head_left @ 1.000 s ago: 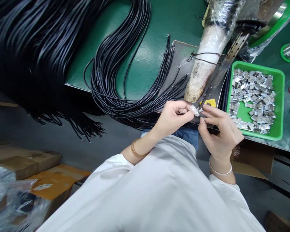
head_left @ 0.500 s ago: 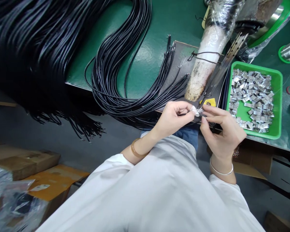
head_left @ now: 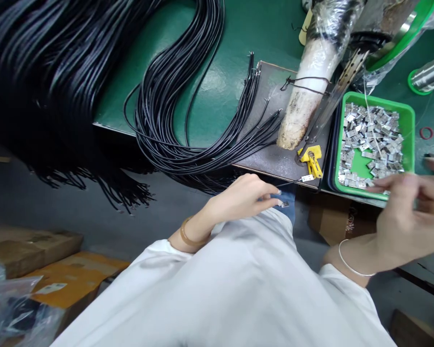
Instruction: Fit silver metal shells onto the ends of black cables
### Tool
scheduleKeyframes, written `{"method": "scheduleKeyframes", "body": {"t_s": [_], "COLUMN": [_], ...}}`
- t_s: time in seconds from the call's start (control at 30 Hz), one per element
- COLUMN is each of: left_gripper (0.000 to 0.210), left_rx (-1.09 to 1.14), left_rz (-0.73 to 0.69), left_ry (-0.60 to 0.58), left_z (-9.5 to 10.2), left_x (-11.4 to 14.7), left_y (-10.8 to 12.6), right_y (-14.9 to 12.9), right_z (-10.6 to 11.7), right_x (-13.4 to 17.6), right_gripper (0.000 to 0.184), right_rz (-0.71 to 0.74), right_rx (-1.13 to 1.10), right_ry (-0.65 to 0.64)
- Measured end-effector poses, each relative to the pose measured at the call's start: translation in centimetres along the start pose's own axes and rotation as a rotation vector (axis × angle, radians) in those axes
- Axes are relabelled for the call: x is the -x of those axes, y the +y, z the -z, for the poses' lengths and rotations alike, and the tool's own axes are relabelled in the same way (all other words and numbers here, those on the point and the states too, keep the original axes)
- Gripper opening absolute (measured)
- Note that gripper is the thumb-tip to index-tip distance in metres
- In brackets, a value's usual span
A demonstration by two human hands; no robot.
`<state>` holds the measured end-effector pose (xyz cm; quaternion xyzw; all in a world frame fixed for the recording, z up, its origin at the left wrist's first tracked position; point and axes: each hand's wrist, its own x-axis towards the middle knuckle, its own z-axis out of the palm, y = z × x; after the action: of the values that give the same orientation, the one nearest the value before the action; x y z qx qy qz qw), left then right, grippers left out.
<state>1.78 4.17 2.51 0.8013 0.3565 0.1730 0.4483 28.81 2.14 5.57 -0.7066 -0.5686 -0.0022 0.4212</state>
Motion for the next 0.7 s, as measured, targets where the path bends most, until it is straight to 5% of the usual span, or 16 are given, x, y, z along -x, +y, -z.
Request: {"method": "scheduleKeyframes", "body": {"t_s": [0.1,0.2,0.27,0.37,0.47,0.57,0.63,0.7], "left_gripper": [0.022,0.019,0.017,0.015,0.008,0.007,0.020,0.031], "left_rx": [0.026,-0.297,-0.489,-0.497,-0.203,0.317,0.662,0.949], "left_rz": [-0.027,-0.024,0.050,0.099,0.106,0.090,0.053,0.003], "left_ry": [0.378,0.676,0.667,0.720,0.925,1.101,1.055,0.780], "left_z": [0.3,1.1,1.7,2.1,2.6,3.2,3.4,3.1], "left_x": [-0.3,-1.5,-2.6,-4.1,-4.7,-4.0,-2.9,-1.9], "left_y": [-0.6,-1.6,-2.3,-3.3,-4.0,-3.8,-3.2,-2.3], "right_y": [2.4,6.0,7.6,7.9,7.1,6.9,7.0,6.9], "right_z": [0.0,-0.8,-1.5,-2.1,-2.1,-2.0,-2.0,-2.0], "right_x": [-2.0,-4.8,-6.3,-7.1,-6.8,-6.6,-6.6,-6.5], "right_gripper": [0.015,0.021,0.018,0.019,0.022,0.020,0.020,0.019], "right_rz": [0.064,0.170,0.209,0.250,0.270,0.256,0.256,0.281], "right_rx": [0.176,0.318,0.346,0.400,0.539,0.632,0.651,0.599], "right_ry": [-0.061,-0.089,-0.209,-0.305,-0.284,-0.270,-0.273,-0.250]}}
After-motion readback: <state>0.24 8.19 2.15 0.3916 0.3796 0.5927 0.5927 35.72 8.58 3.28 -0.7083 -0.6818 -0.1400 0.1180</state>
